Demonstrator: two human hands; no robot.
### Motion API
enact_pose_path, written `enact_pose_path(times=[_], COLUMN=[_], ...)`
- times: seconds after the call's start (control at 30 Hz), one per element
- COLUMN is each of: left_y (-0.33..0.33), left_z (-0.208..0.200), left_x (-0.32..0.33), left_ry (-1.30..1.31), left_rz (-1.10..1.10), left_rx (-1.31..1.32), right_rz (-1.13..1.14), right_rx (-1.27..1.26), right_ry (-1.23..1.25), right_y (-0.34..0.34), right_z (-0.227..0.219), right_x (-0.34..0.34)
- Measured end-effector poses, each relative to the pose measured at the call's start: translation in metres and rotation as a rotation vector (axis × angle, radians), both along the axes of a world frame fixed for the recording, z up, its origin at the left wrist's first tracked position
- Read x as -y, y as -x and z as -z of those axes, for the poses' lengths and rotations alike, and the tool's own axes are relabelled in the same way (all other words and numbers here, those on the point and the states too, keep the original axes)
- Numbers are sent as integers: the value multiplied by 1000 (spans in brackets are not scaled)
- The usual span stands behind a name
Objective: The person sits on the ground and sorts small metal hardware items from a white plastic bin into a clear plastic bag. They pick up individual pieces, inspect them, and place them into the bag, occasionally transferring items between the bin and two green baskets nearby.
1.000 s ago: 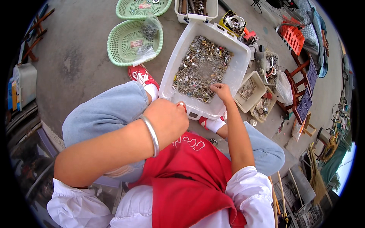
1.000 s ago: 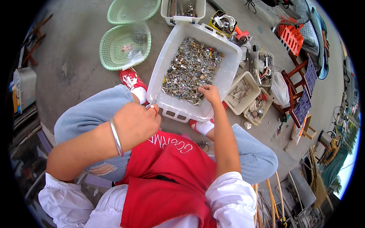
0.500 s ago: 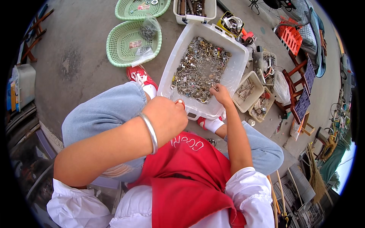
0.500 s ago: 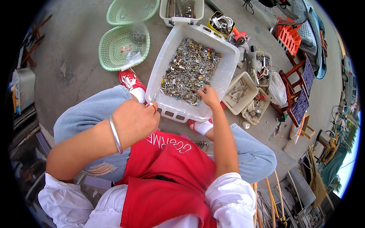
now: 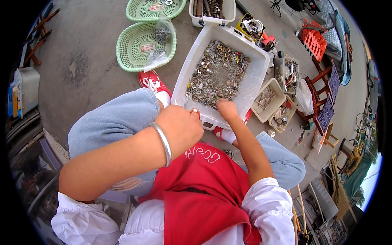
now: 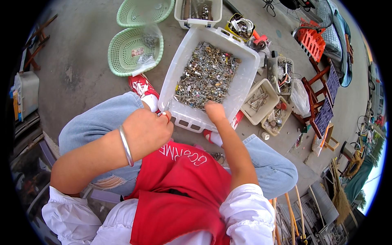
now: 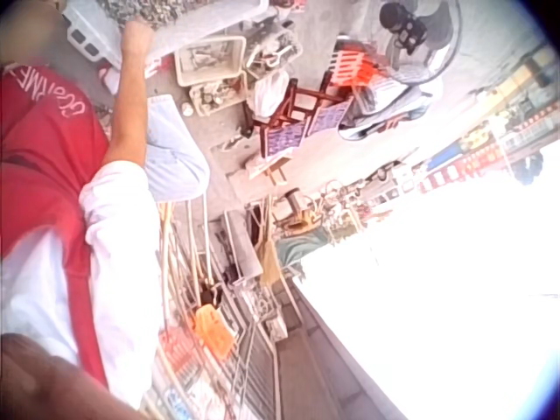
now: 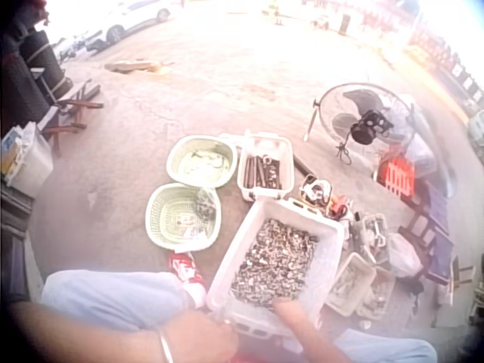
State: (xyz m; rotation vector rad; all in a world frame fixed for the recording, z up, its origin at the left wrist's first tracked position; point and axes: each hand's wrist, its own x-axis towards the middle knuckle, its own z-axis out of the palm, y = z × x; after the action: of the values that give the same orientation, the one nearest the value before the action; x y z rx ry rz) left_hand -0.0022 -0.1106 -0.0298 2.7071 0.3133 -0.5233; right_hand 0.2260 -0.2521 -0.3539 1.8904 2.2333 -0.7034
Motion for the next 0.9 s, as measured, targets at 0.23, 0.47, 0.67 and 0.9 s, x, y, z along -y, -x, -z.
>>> enact_pose_path(times=[0.23, 0.47, 0.67, 0.9], left_y=[0, 1, -1, 1], left_z=[0, 1, 0, 0], left_x=[0, 0, -3, 1], left_ry=[13, 5, 19, 0], left_rz=[-2, -2, 15, 17], left_rx=[-8, -12, -18, 1], right_rz=[-96, -164, -60, 843], right_rx=[73, 113, 165, -715], right_ry=[30, 85, 102, 520], right_y=[-4, 1, -13, -44], right_z=[-7, -6, -4, -38], right_x=[0, -2, 5, -34])
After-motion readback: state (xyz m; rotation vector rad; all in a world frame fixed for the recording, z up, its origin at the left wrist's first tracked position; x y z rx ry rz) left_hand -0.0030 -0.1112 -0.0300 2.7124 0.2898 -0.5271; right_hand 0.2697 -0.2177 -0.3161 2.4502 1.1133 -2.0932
